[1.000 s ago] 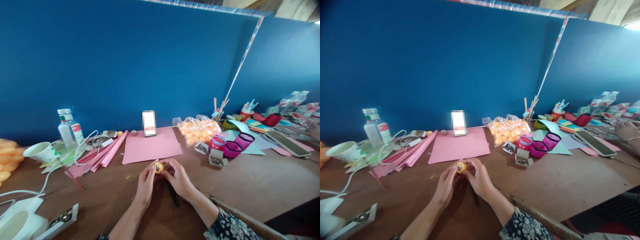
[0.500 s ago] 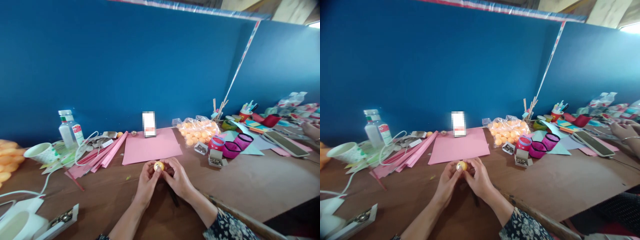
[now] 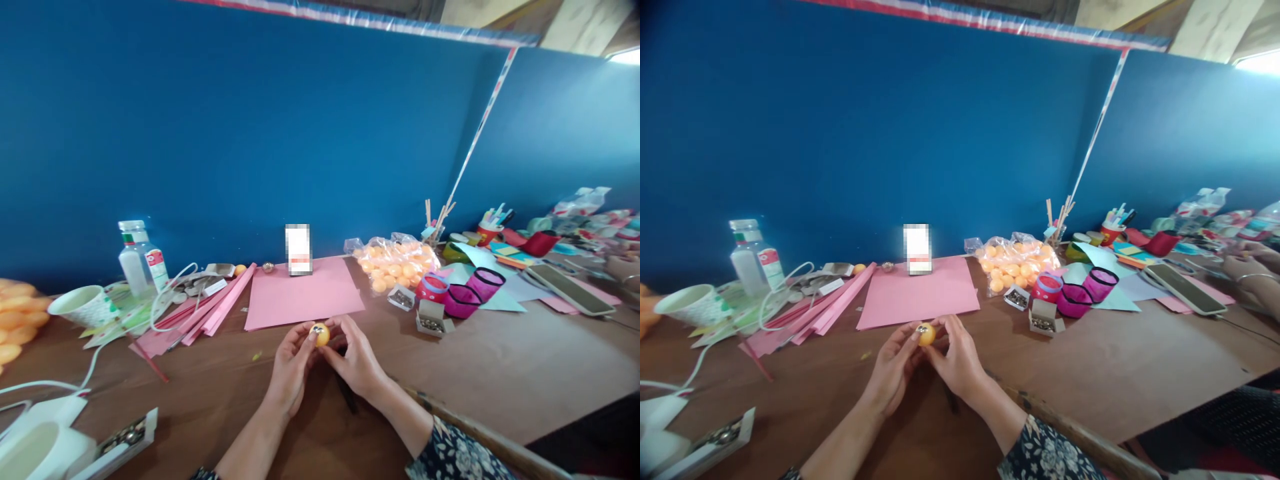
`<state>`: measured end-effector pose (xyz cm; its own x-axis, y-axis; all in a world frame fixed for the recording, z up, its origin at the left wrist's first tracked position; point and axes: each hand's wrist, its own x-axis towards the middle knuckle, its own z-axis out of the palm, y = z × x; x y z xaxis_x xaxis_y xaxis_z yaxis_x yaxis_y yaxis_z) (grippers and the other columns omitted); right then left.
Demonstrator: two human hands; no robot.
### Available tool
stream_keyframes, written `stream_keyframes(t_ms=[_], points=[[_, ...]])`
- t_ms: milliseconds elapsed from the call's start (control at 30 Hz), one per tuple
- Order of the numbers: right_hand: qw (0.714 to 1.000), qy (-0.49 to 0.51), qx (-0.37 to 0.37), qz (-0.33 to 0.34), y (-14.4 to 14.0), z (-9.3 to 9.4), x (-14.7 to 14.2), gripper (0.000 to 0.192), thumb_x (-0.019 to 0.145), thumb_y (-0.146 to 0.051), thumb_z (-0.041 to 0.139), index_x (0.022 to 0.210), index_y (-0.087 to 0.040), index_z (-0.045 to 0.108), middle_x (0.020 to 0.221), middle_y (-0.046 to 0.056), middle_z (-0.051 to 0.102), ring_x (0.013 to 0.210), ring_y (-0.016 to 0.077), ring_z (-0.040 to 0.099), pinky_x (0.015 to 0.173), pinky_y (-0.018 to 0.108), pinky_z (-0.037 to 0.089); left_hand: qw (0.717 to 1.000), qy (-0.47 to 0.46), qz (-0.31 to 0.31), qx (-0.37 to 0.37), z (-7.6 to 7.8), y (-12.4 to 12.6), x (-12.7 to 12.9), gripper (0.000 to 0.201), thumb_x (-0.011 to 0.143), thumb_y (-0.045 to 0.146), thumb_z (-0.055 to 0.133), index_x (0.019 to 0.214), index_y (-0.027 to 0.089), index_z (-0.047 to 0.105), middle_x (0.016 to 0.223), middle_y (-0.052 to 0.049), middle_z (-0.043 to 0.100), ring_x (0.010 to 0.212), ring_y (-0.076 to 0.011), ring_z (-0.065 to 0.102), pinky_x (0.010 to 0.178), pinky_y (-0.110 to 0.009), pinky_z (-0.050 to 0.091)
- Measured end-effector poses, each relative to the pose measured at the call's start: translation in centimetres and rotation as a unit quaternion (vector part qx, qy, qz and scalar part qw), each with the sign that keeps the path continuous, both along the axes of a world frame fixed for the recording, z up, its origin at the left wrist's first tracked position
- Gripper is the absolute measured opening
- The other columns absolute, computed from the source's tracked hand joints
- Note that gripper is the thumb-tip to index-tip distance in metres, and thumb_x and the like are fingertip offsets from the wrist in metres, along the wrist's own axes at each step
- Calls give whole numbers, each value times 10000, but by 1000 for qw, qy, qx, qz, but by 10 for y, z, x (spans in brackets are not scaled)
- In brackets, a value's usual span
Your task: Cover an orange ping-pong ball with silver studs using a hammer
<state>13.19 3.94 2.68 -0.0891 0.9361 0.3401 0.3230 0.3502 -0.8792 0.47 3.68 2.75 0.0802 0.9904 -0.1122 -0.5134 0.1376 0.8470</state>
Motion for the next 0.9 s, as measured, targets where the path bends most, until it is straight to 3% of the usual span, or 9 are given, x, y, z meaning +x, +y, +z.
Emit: stream_keyframes(t_ms=[167, 333, 433, 533, 667, 733, 833, 900], points=[[998, -35, -12, -54, 0, -9, 1, 253, 672, -190, 597, 870, -216, 441, 787, -15, 533, 643, 119, 524, 597, 244, 462, 999, 0, -32, -6, -6, 0, 2, 448, 663, 264, 663, 1087, 159, 565, 1045, -93, 642, 976, -200, 579, 890, -333, 414], [998, -49, 5, -46, 1, -5, 0, 261, 671, -186, 603, 888, -216, 462, 857, 2, 529, 688, 126, 523, 626, 251, 458, 999, 31, -14, 5, -3, 0, 1, 480, 644, 245, 678, 1103, 165, 561, 1095, -89, 621, 1019, -202, 555, 901, -326, 403], [999, -40, 6, -31, -8, 4, 2, 306, 676, -168, 598, 956, -216, 485, 943, 27, 531, 721, 129, 533, 612, 239, 466, 999, 50, 11, 14, -3, 2, -1, 494, 651, 257, 674, 1120, 192, 532, 1082, -74, 621, 960, -178, 580, 848, -303, 432], [999, -52, -2, -4, -26, 17, 17, 294, 700, -168, 582, 982, -218, 514, 944, 30, 541, 735, 124, 544, 583, 212, 464, 996, 87, 23, -6, -8, 5, -1, 438, 656, 292, 667, 1066, 190, 551, 951, -43, 653, 779, -127, 611, 744, -254, 464], [990, -140, -12, 6, -43, 35, 71, 182, 758, -202, 534, 935, -203, 574, 844, 22, 581, 688, 113, 553, 618, 214, 456, 992, 112, 53, -11, -16, 8, 1, 434, 609, 307, 699, 1010, 188, 585, 948, -24, 648, 792, -123, 602, 756, -237, 461], [977, -210, -10, -45, -41, 42, 110, 163, 772, -222, 510, 914, -203, 588, 831, 25, 613, 708, 129, 566, 634, 227, 439, 992, 120, 46, -8, -16, 7, 3, 438, 611, 315, 697, 1016, 192, 585, 960, -20, 644, 810, -122, 596, 761, -230, 460], [912, -378, -28, -155, -29, 48, 166, 166, 793, -234, 458, 860, -223, 609, 802, 21, 631, 719, 161, 561, 651, 256, 394, 989, 138, 42, -17, -11, 5, 4, 492, 593, 331, 708, 1045, 188, 579, 945, -25, 646, 777, -127, 598, 687, -215, 473], [894, -404, -42, -187, -21, 48, 190, 162, 778, -214, 460, 764, -206, 621, 753, 40, 625, 683, 181, 547, 613, 267, 361, 986, 156, 43, -31, -7, 3, 5, 517, 573, 343, 717, 1046, 178, 585, 935, -35, 651, 739, -134, 601, 616, -207, 476]])
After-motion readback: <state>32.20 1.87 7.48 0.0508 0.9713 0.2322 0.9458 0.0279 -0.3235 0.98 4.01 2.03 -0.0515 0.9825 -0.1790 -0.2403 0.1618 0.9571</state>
